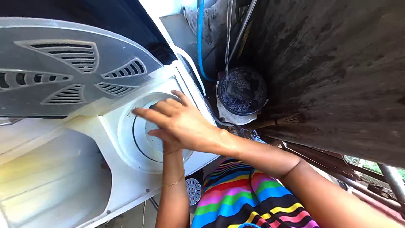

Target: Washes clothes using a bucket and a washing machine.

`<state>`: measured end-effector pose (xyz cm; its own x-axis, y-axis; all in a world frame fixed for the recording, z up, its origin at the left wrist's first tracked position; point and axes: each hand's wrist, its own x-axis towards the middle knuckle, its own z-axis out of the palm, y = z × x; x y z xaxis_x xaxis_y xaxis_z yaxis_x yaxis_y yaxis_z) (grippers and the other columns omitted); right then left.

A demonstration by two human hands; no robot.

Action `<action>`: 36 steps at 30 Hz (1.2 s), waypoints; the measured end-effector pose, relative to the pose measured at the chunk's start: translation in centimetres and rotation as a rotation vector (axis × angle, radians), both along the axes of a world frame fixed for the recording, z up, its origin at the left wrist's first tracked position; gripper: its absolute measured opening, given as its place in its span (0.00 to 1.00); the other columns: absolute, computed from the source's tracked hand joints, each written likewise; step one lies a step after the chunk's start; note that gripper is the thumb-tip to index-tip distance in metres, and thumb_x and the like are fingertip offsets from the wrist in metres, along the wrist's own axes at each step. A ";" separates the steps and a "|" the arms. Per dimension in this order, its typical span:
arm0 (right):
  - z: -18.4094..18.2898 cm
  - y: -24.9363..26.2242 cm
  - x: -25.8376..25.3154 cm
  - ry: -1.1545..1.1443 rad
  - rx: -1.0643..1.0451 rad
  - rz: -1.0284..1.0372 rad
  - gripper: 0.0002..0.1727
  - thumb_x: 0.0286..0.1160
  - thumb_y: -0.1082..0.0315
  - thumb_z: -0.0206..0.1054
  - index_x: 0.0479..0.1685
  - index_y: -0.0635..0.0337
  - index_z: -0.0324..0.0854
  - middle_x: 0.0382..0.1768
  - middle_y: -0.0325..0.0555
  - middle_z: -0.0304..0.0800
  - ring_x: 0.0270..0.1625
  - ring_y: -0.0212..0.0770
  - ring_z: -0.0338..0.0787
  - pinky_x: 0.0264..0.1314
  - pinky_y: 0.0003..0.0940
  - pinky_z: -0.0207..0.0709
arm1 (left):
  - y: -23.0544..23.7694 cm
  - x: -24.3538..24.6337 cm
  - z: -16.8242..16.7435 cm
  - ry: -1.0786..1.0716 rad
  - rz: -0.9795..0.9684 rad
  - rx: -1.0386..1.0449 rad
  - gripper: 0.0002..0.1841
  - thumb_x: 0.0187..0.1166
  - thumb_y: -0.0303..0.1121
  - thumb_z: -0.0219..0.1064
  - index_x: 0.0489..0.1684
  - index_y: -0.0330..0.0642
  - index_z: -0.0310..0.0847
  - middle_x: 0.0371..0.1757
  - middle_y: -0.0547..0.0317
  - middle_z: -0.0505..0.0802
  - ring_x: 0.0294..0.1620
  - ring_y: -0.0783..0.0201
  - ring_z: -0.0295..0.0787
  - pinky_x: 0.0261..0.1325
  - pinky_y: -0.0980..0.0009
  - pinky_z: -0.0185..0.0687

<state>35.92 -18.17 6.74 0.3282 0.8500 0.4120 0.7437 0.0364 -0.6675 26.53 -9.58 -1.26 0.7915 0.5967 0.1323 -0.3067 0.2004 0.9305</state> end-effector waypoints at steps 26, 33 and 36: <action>-25.7 -11.7 19.3 0.874 -0.575 -0.512 0.20 0.92 0.66 0.56 0.74 0.68 0.77 0.70 0.68 0.82 0.73 0.61 0.83 0.78 0.61 0.71 | 2.4 -3.2 -0.3 0.891 0.098 0.626 0.36 0.65 0.19 0.62 0.82 0.29 0.62 0.81 0.35 0.76 0.79 0.46 0.77 0.71 0.50 0.82; -5.8 -14.4 22.5 0.535 0.036 -0.236 0.12 0.84 0.69 0.62 0.54 0.68 0.85 0.46 0.44 0.92 0.48 0.29 0.89 0.59 0.33 0.85 | -3.5 8.8 1.1 0.528 -0.194 0.436 0.21 0.83 0.28 0.65 0.74 0.37 0.74 0.72 0.47 0.86 0.67 0.55 0.88 0.66 0.55 0.87; 2.8 -15.0 22.4 0.439 0.140 -0.169 0.09 0.83 0.69 0.65 0.52 0.65 0.85 0.44 0.38 0.92 0.46 0.27 0.91 0.56 0.30 0.87 | -6.4 14.2 -0.8 0.597 -0.379 0.363 0.32 0.85 0.44 0.67 0.89 0.54 0.62 0.80 0.46 0.80 0.67 0.47 0.88 0.61 0.46 0.89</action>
<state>58.29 -33.17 9.59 0.6247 0.7166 0.3101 0.3965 0.0510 -0.9166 40.77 -15.96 -2.05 0.9303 0.2738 -0.2442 0.2934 -0.1558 0.9432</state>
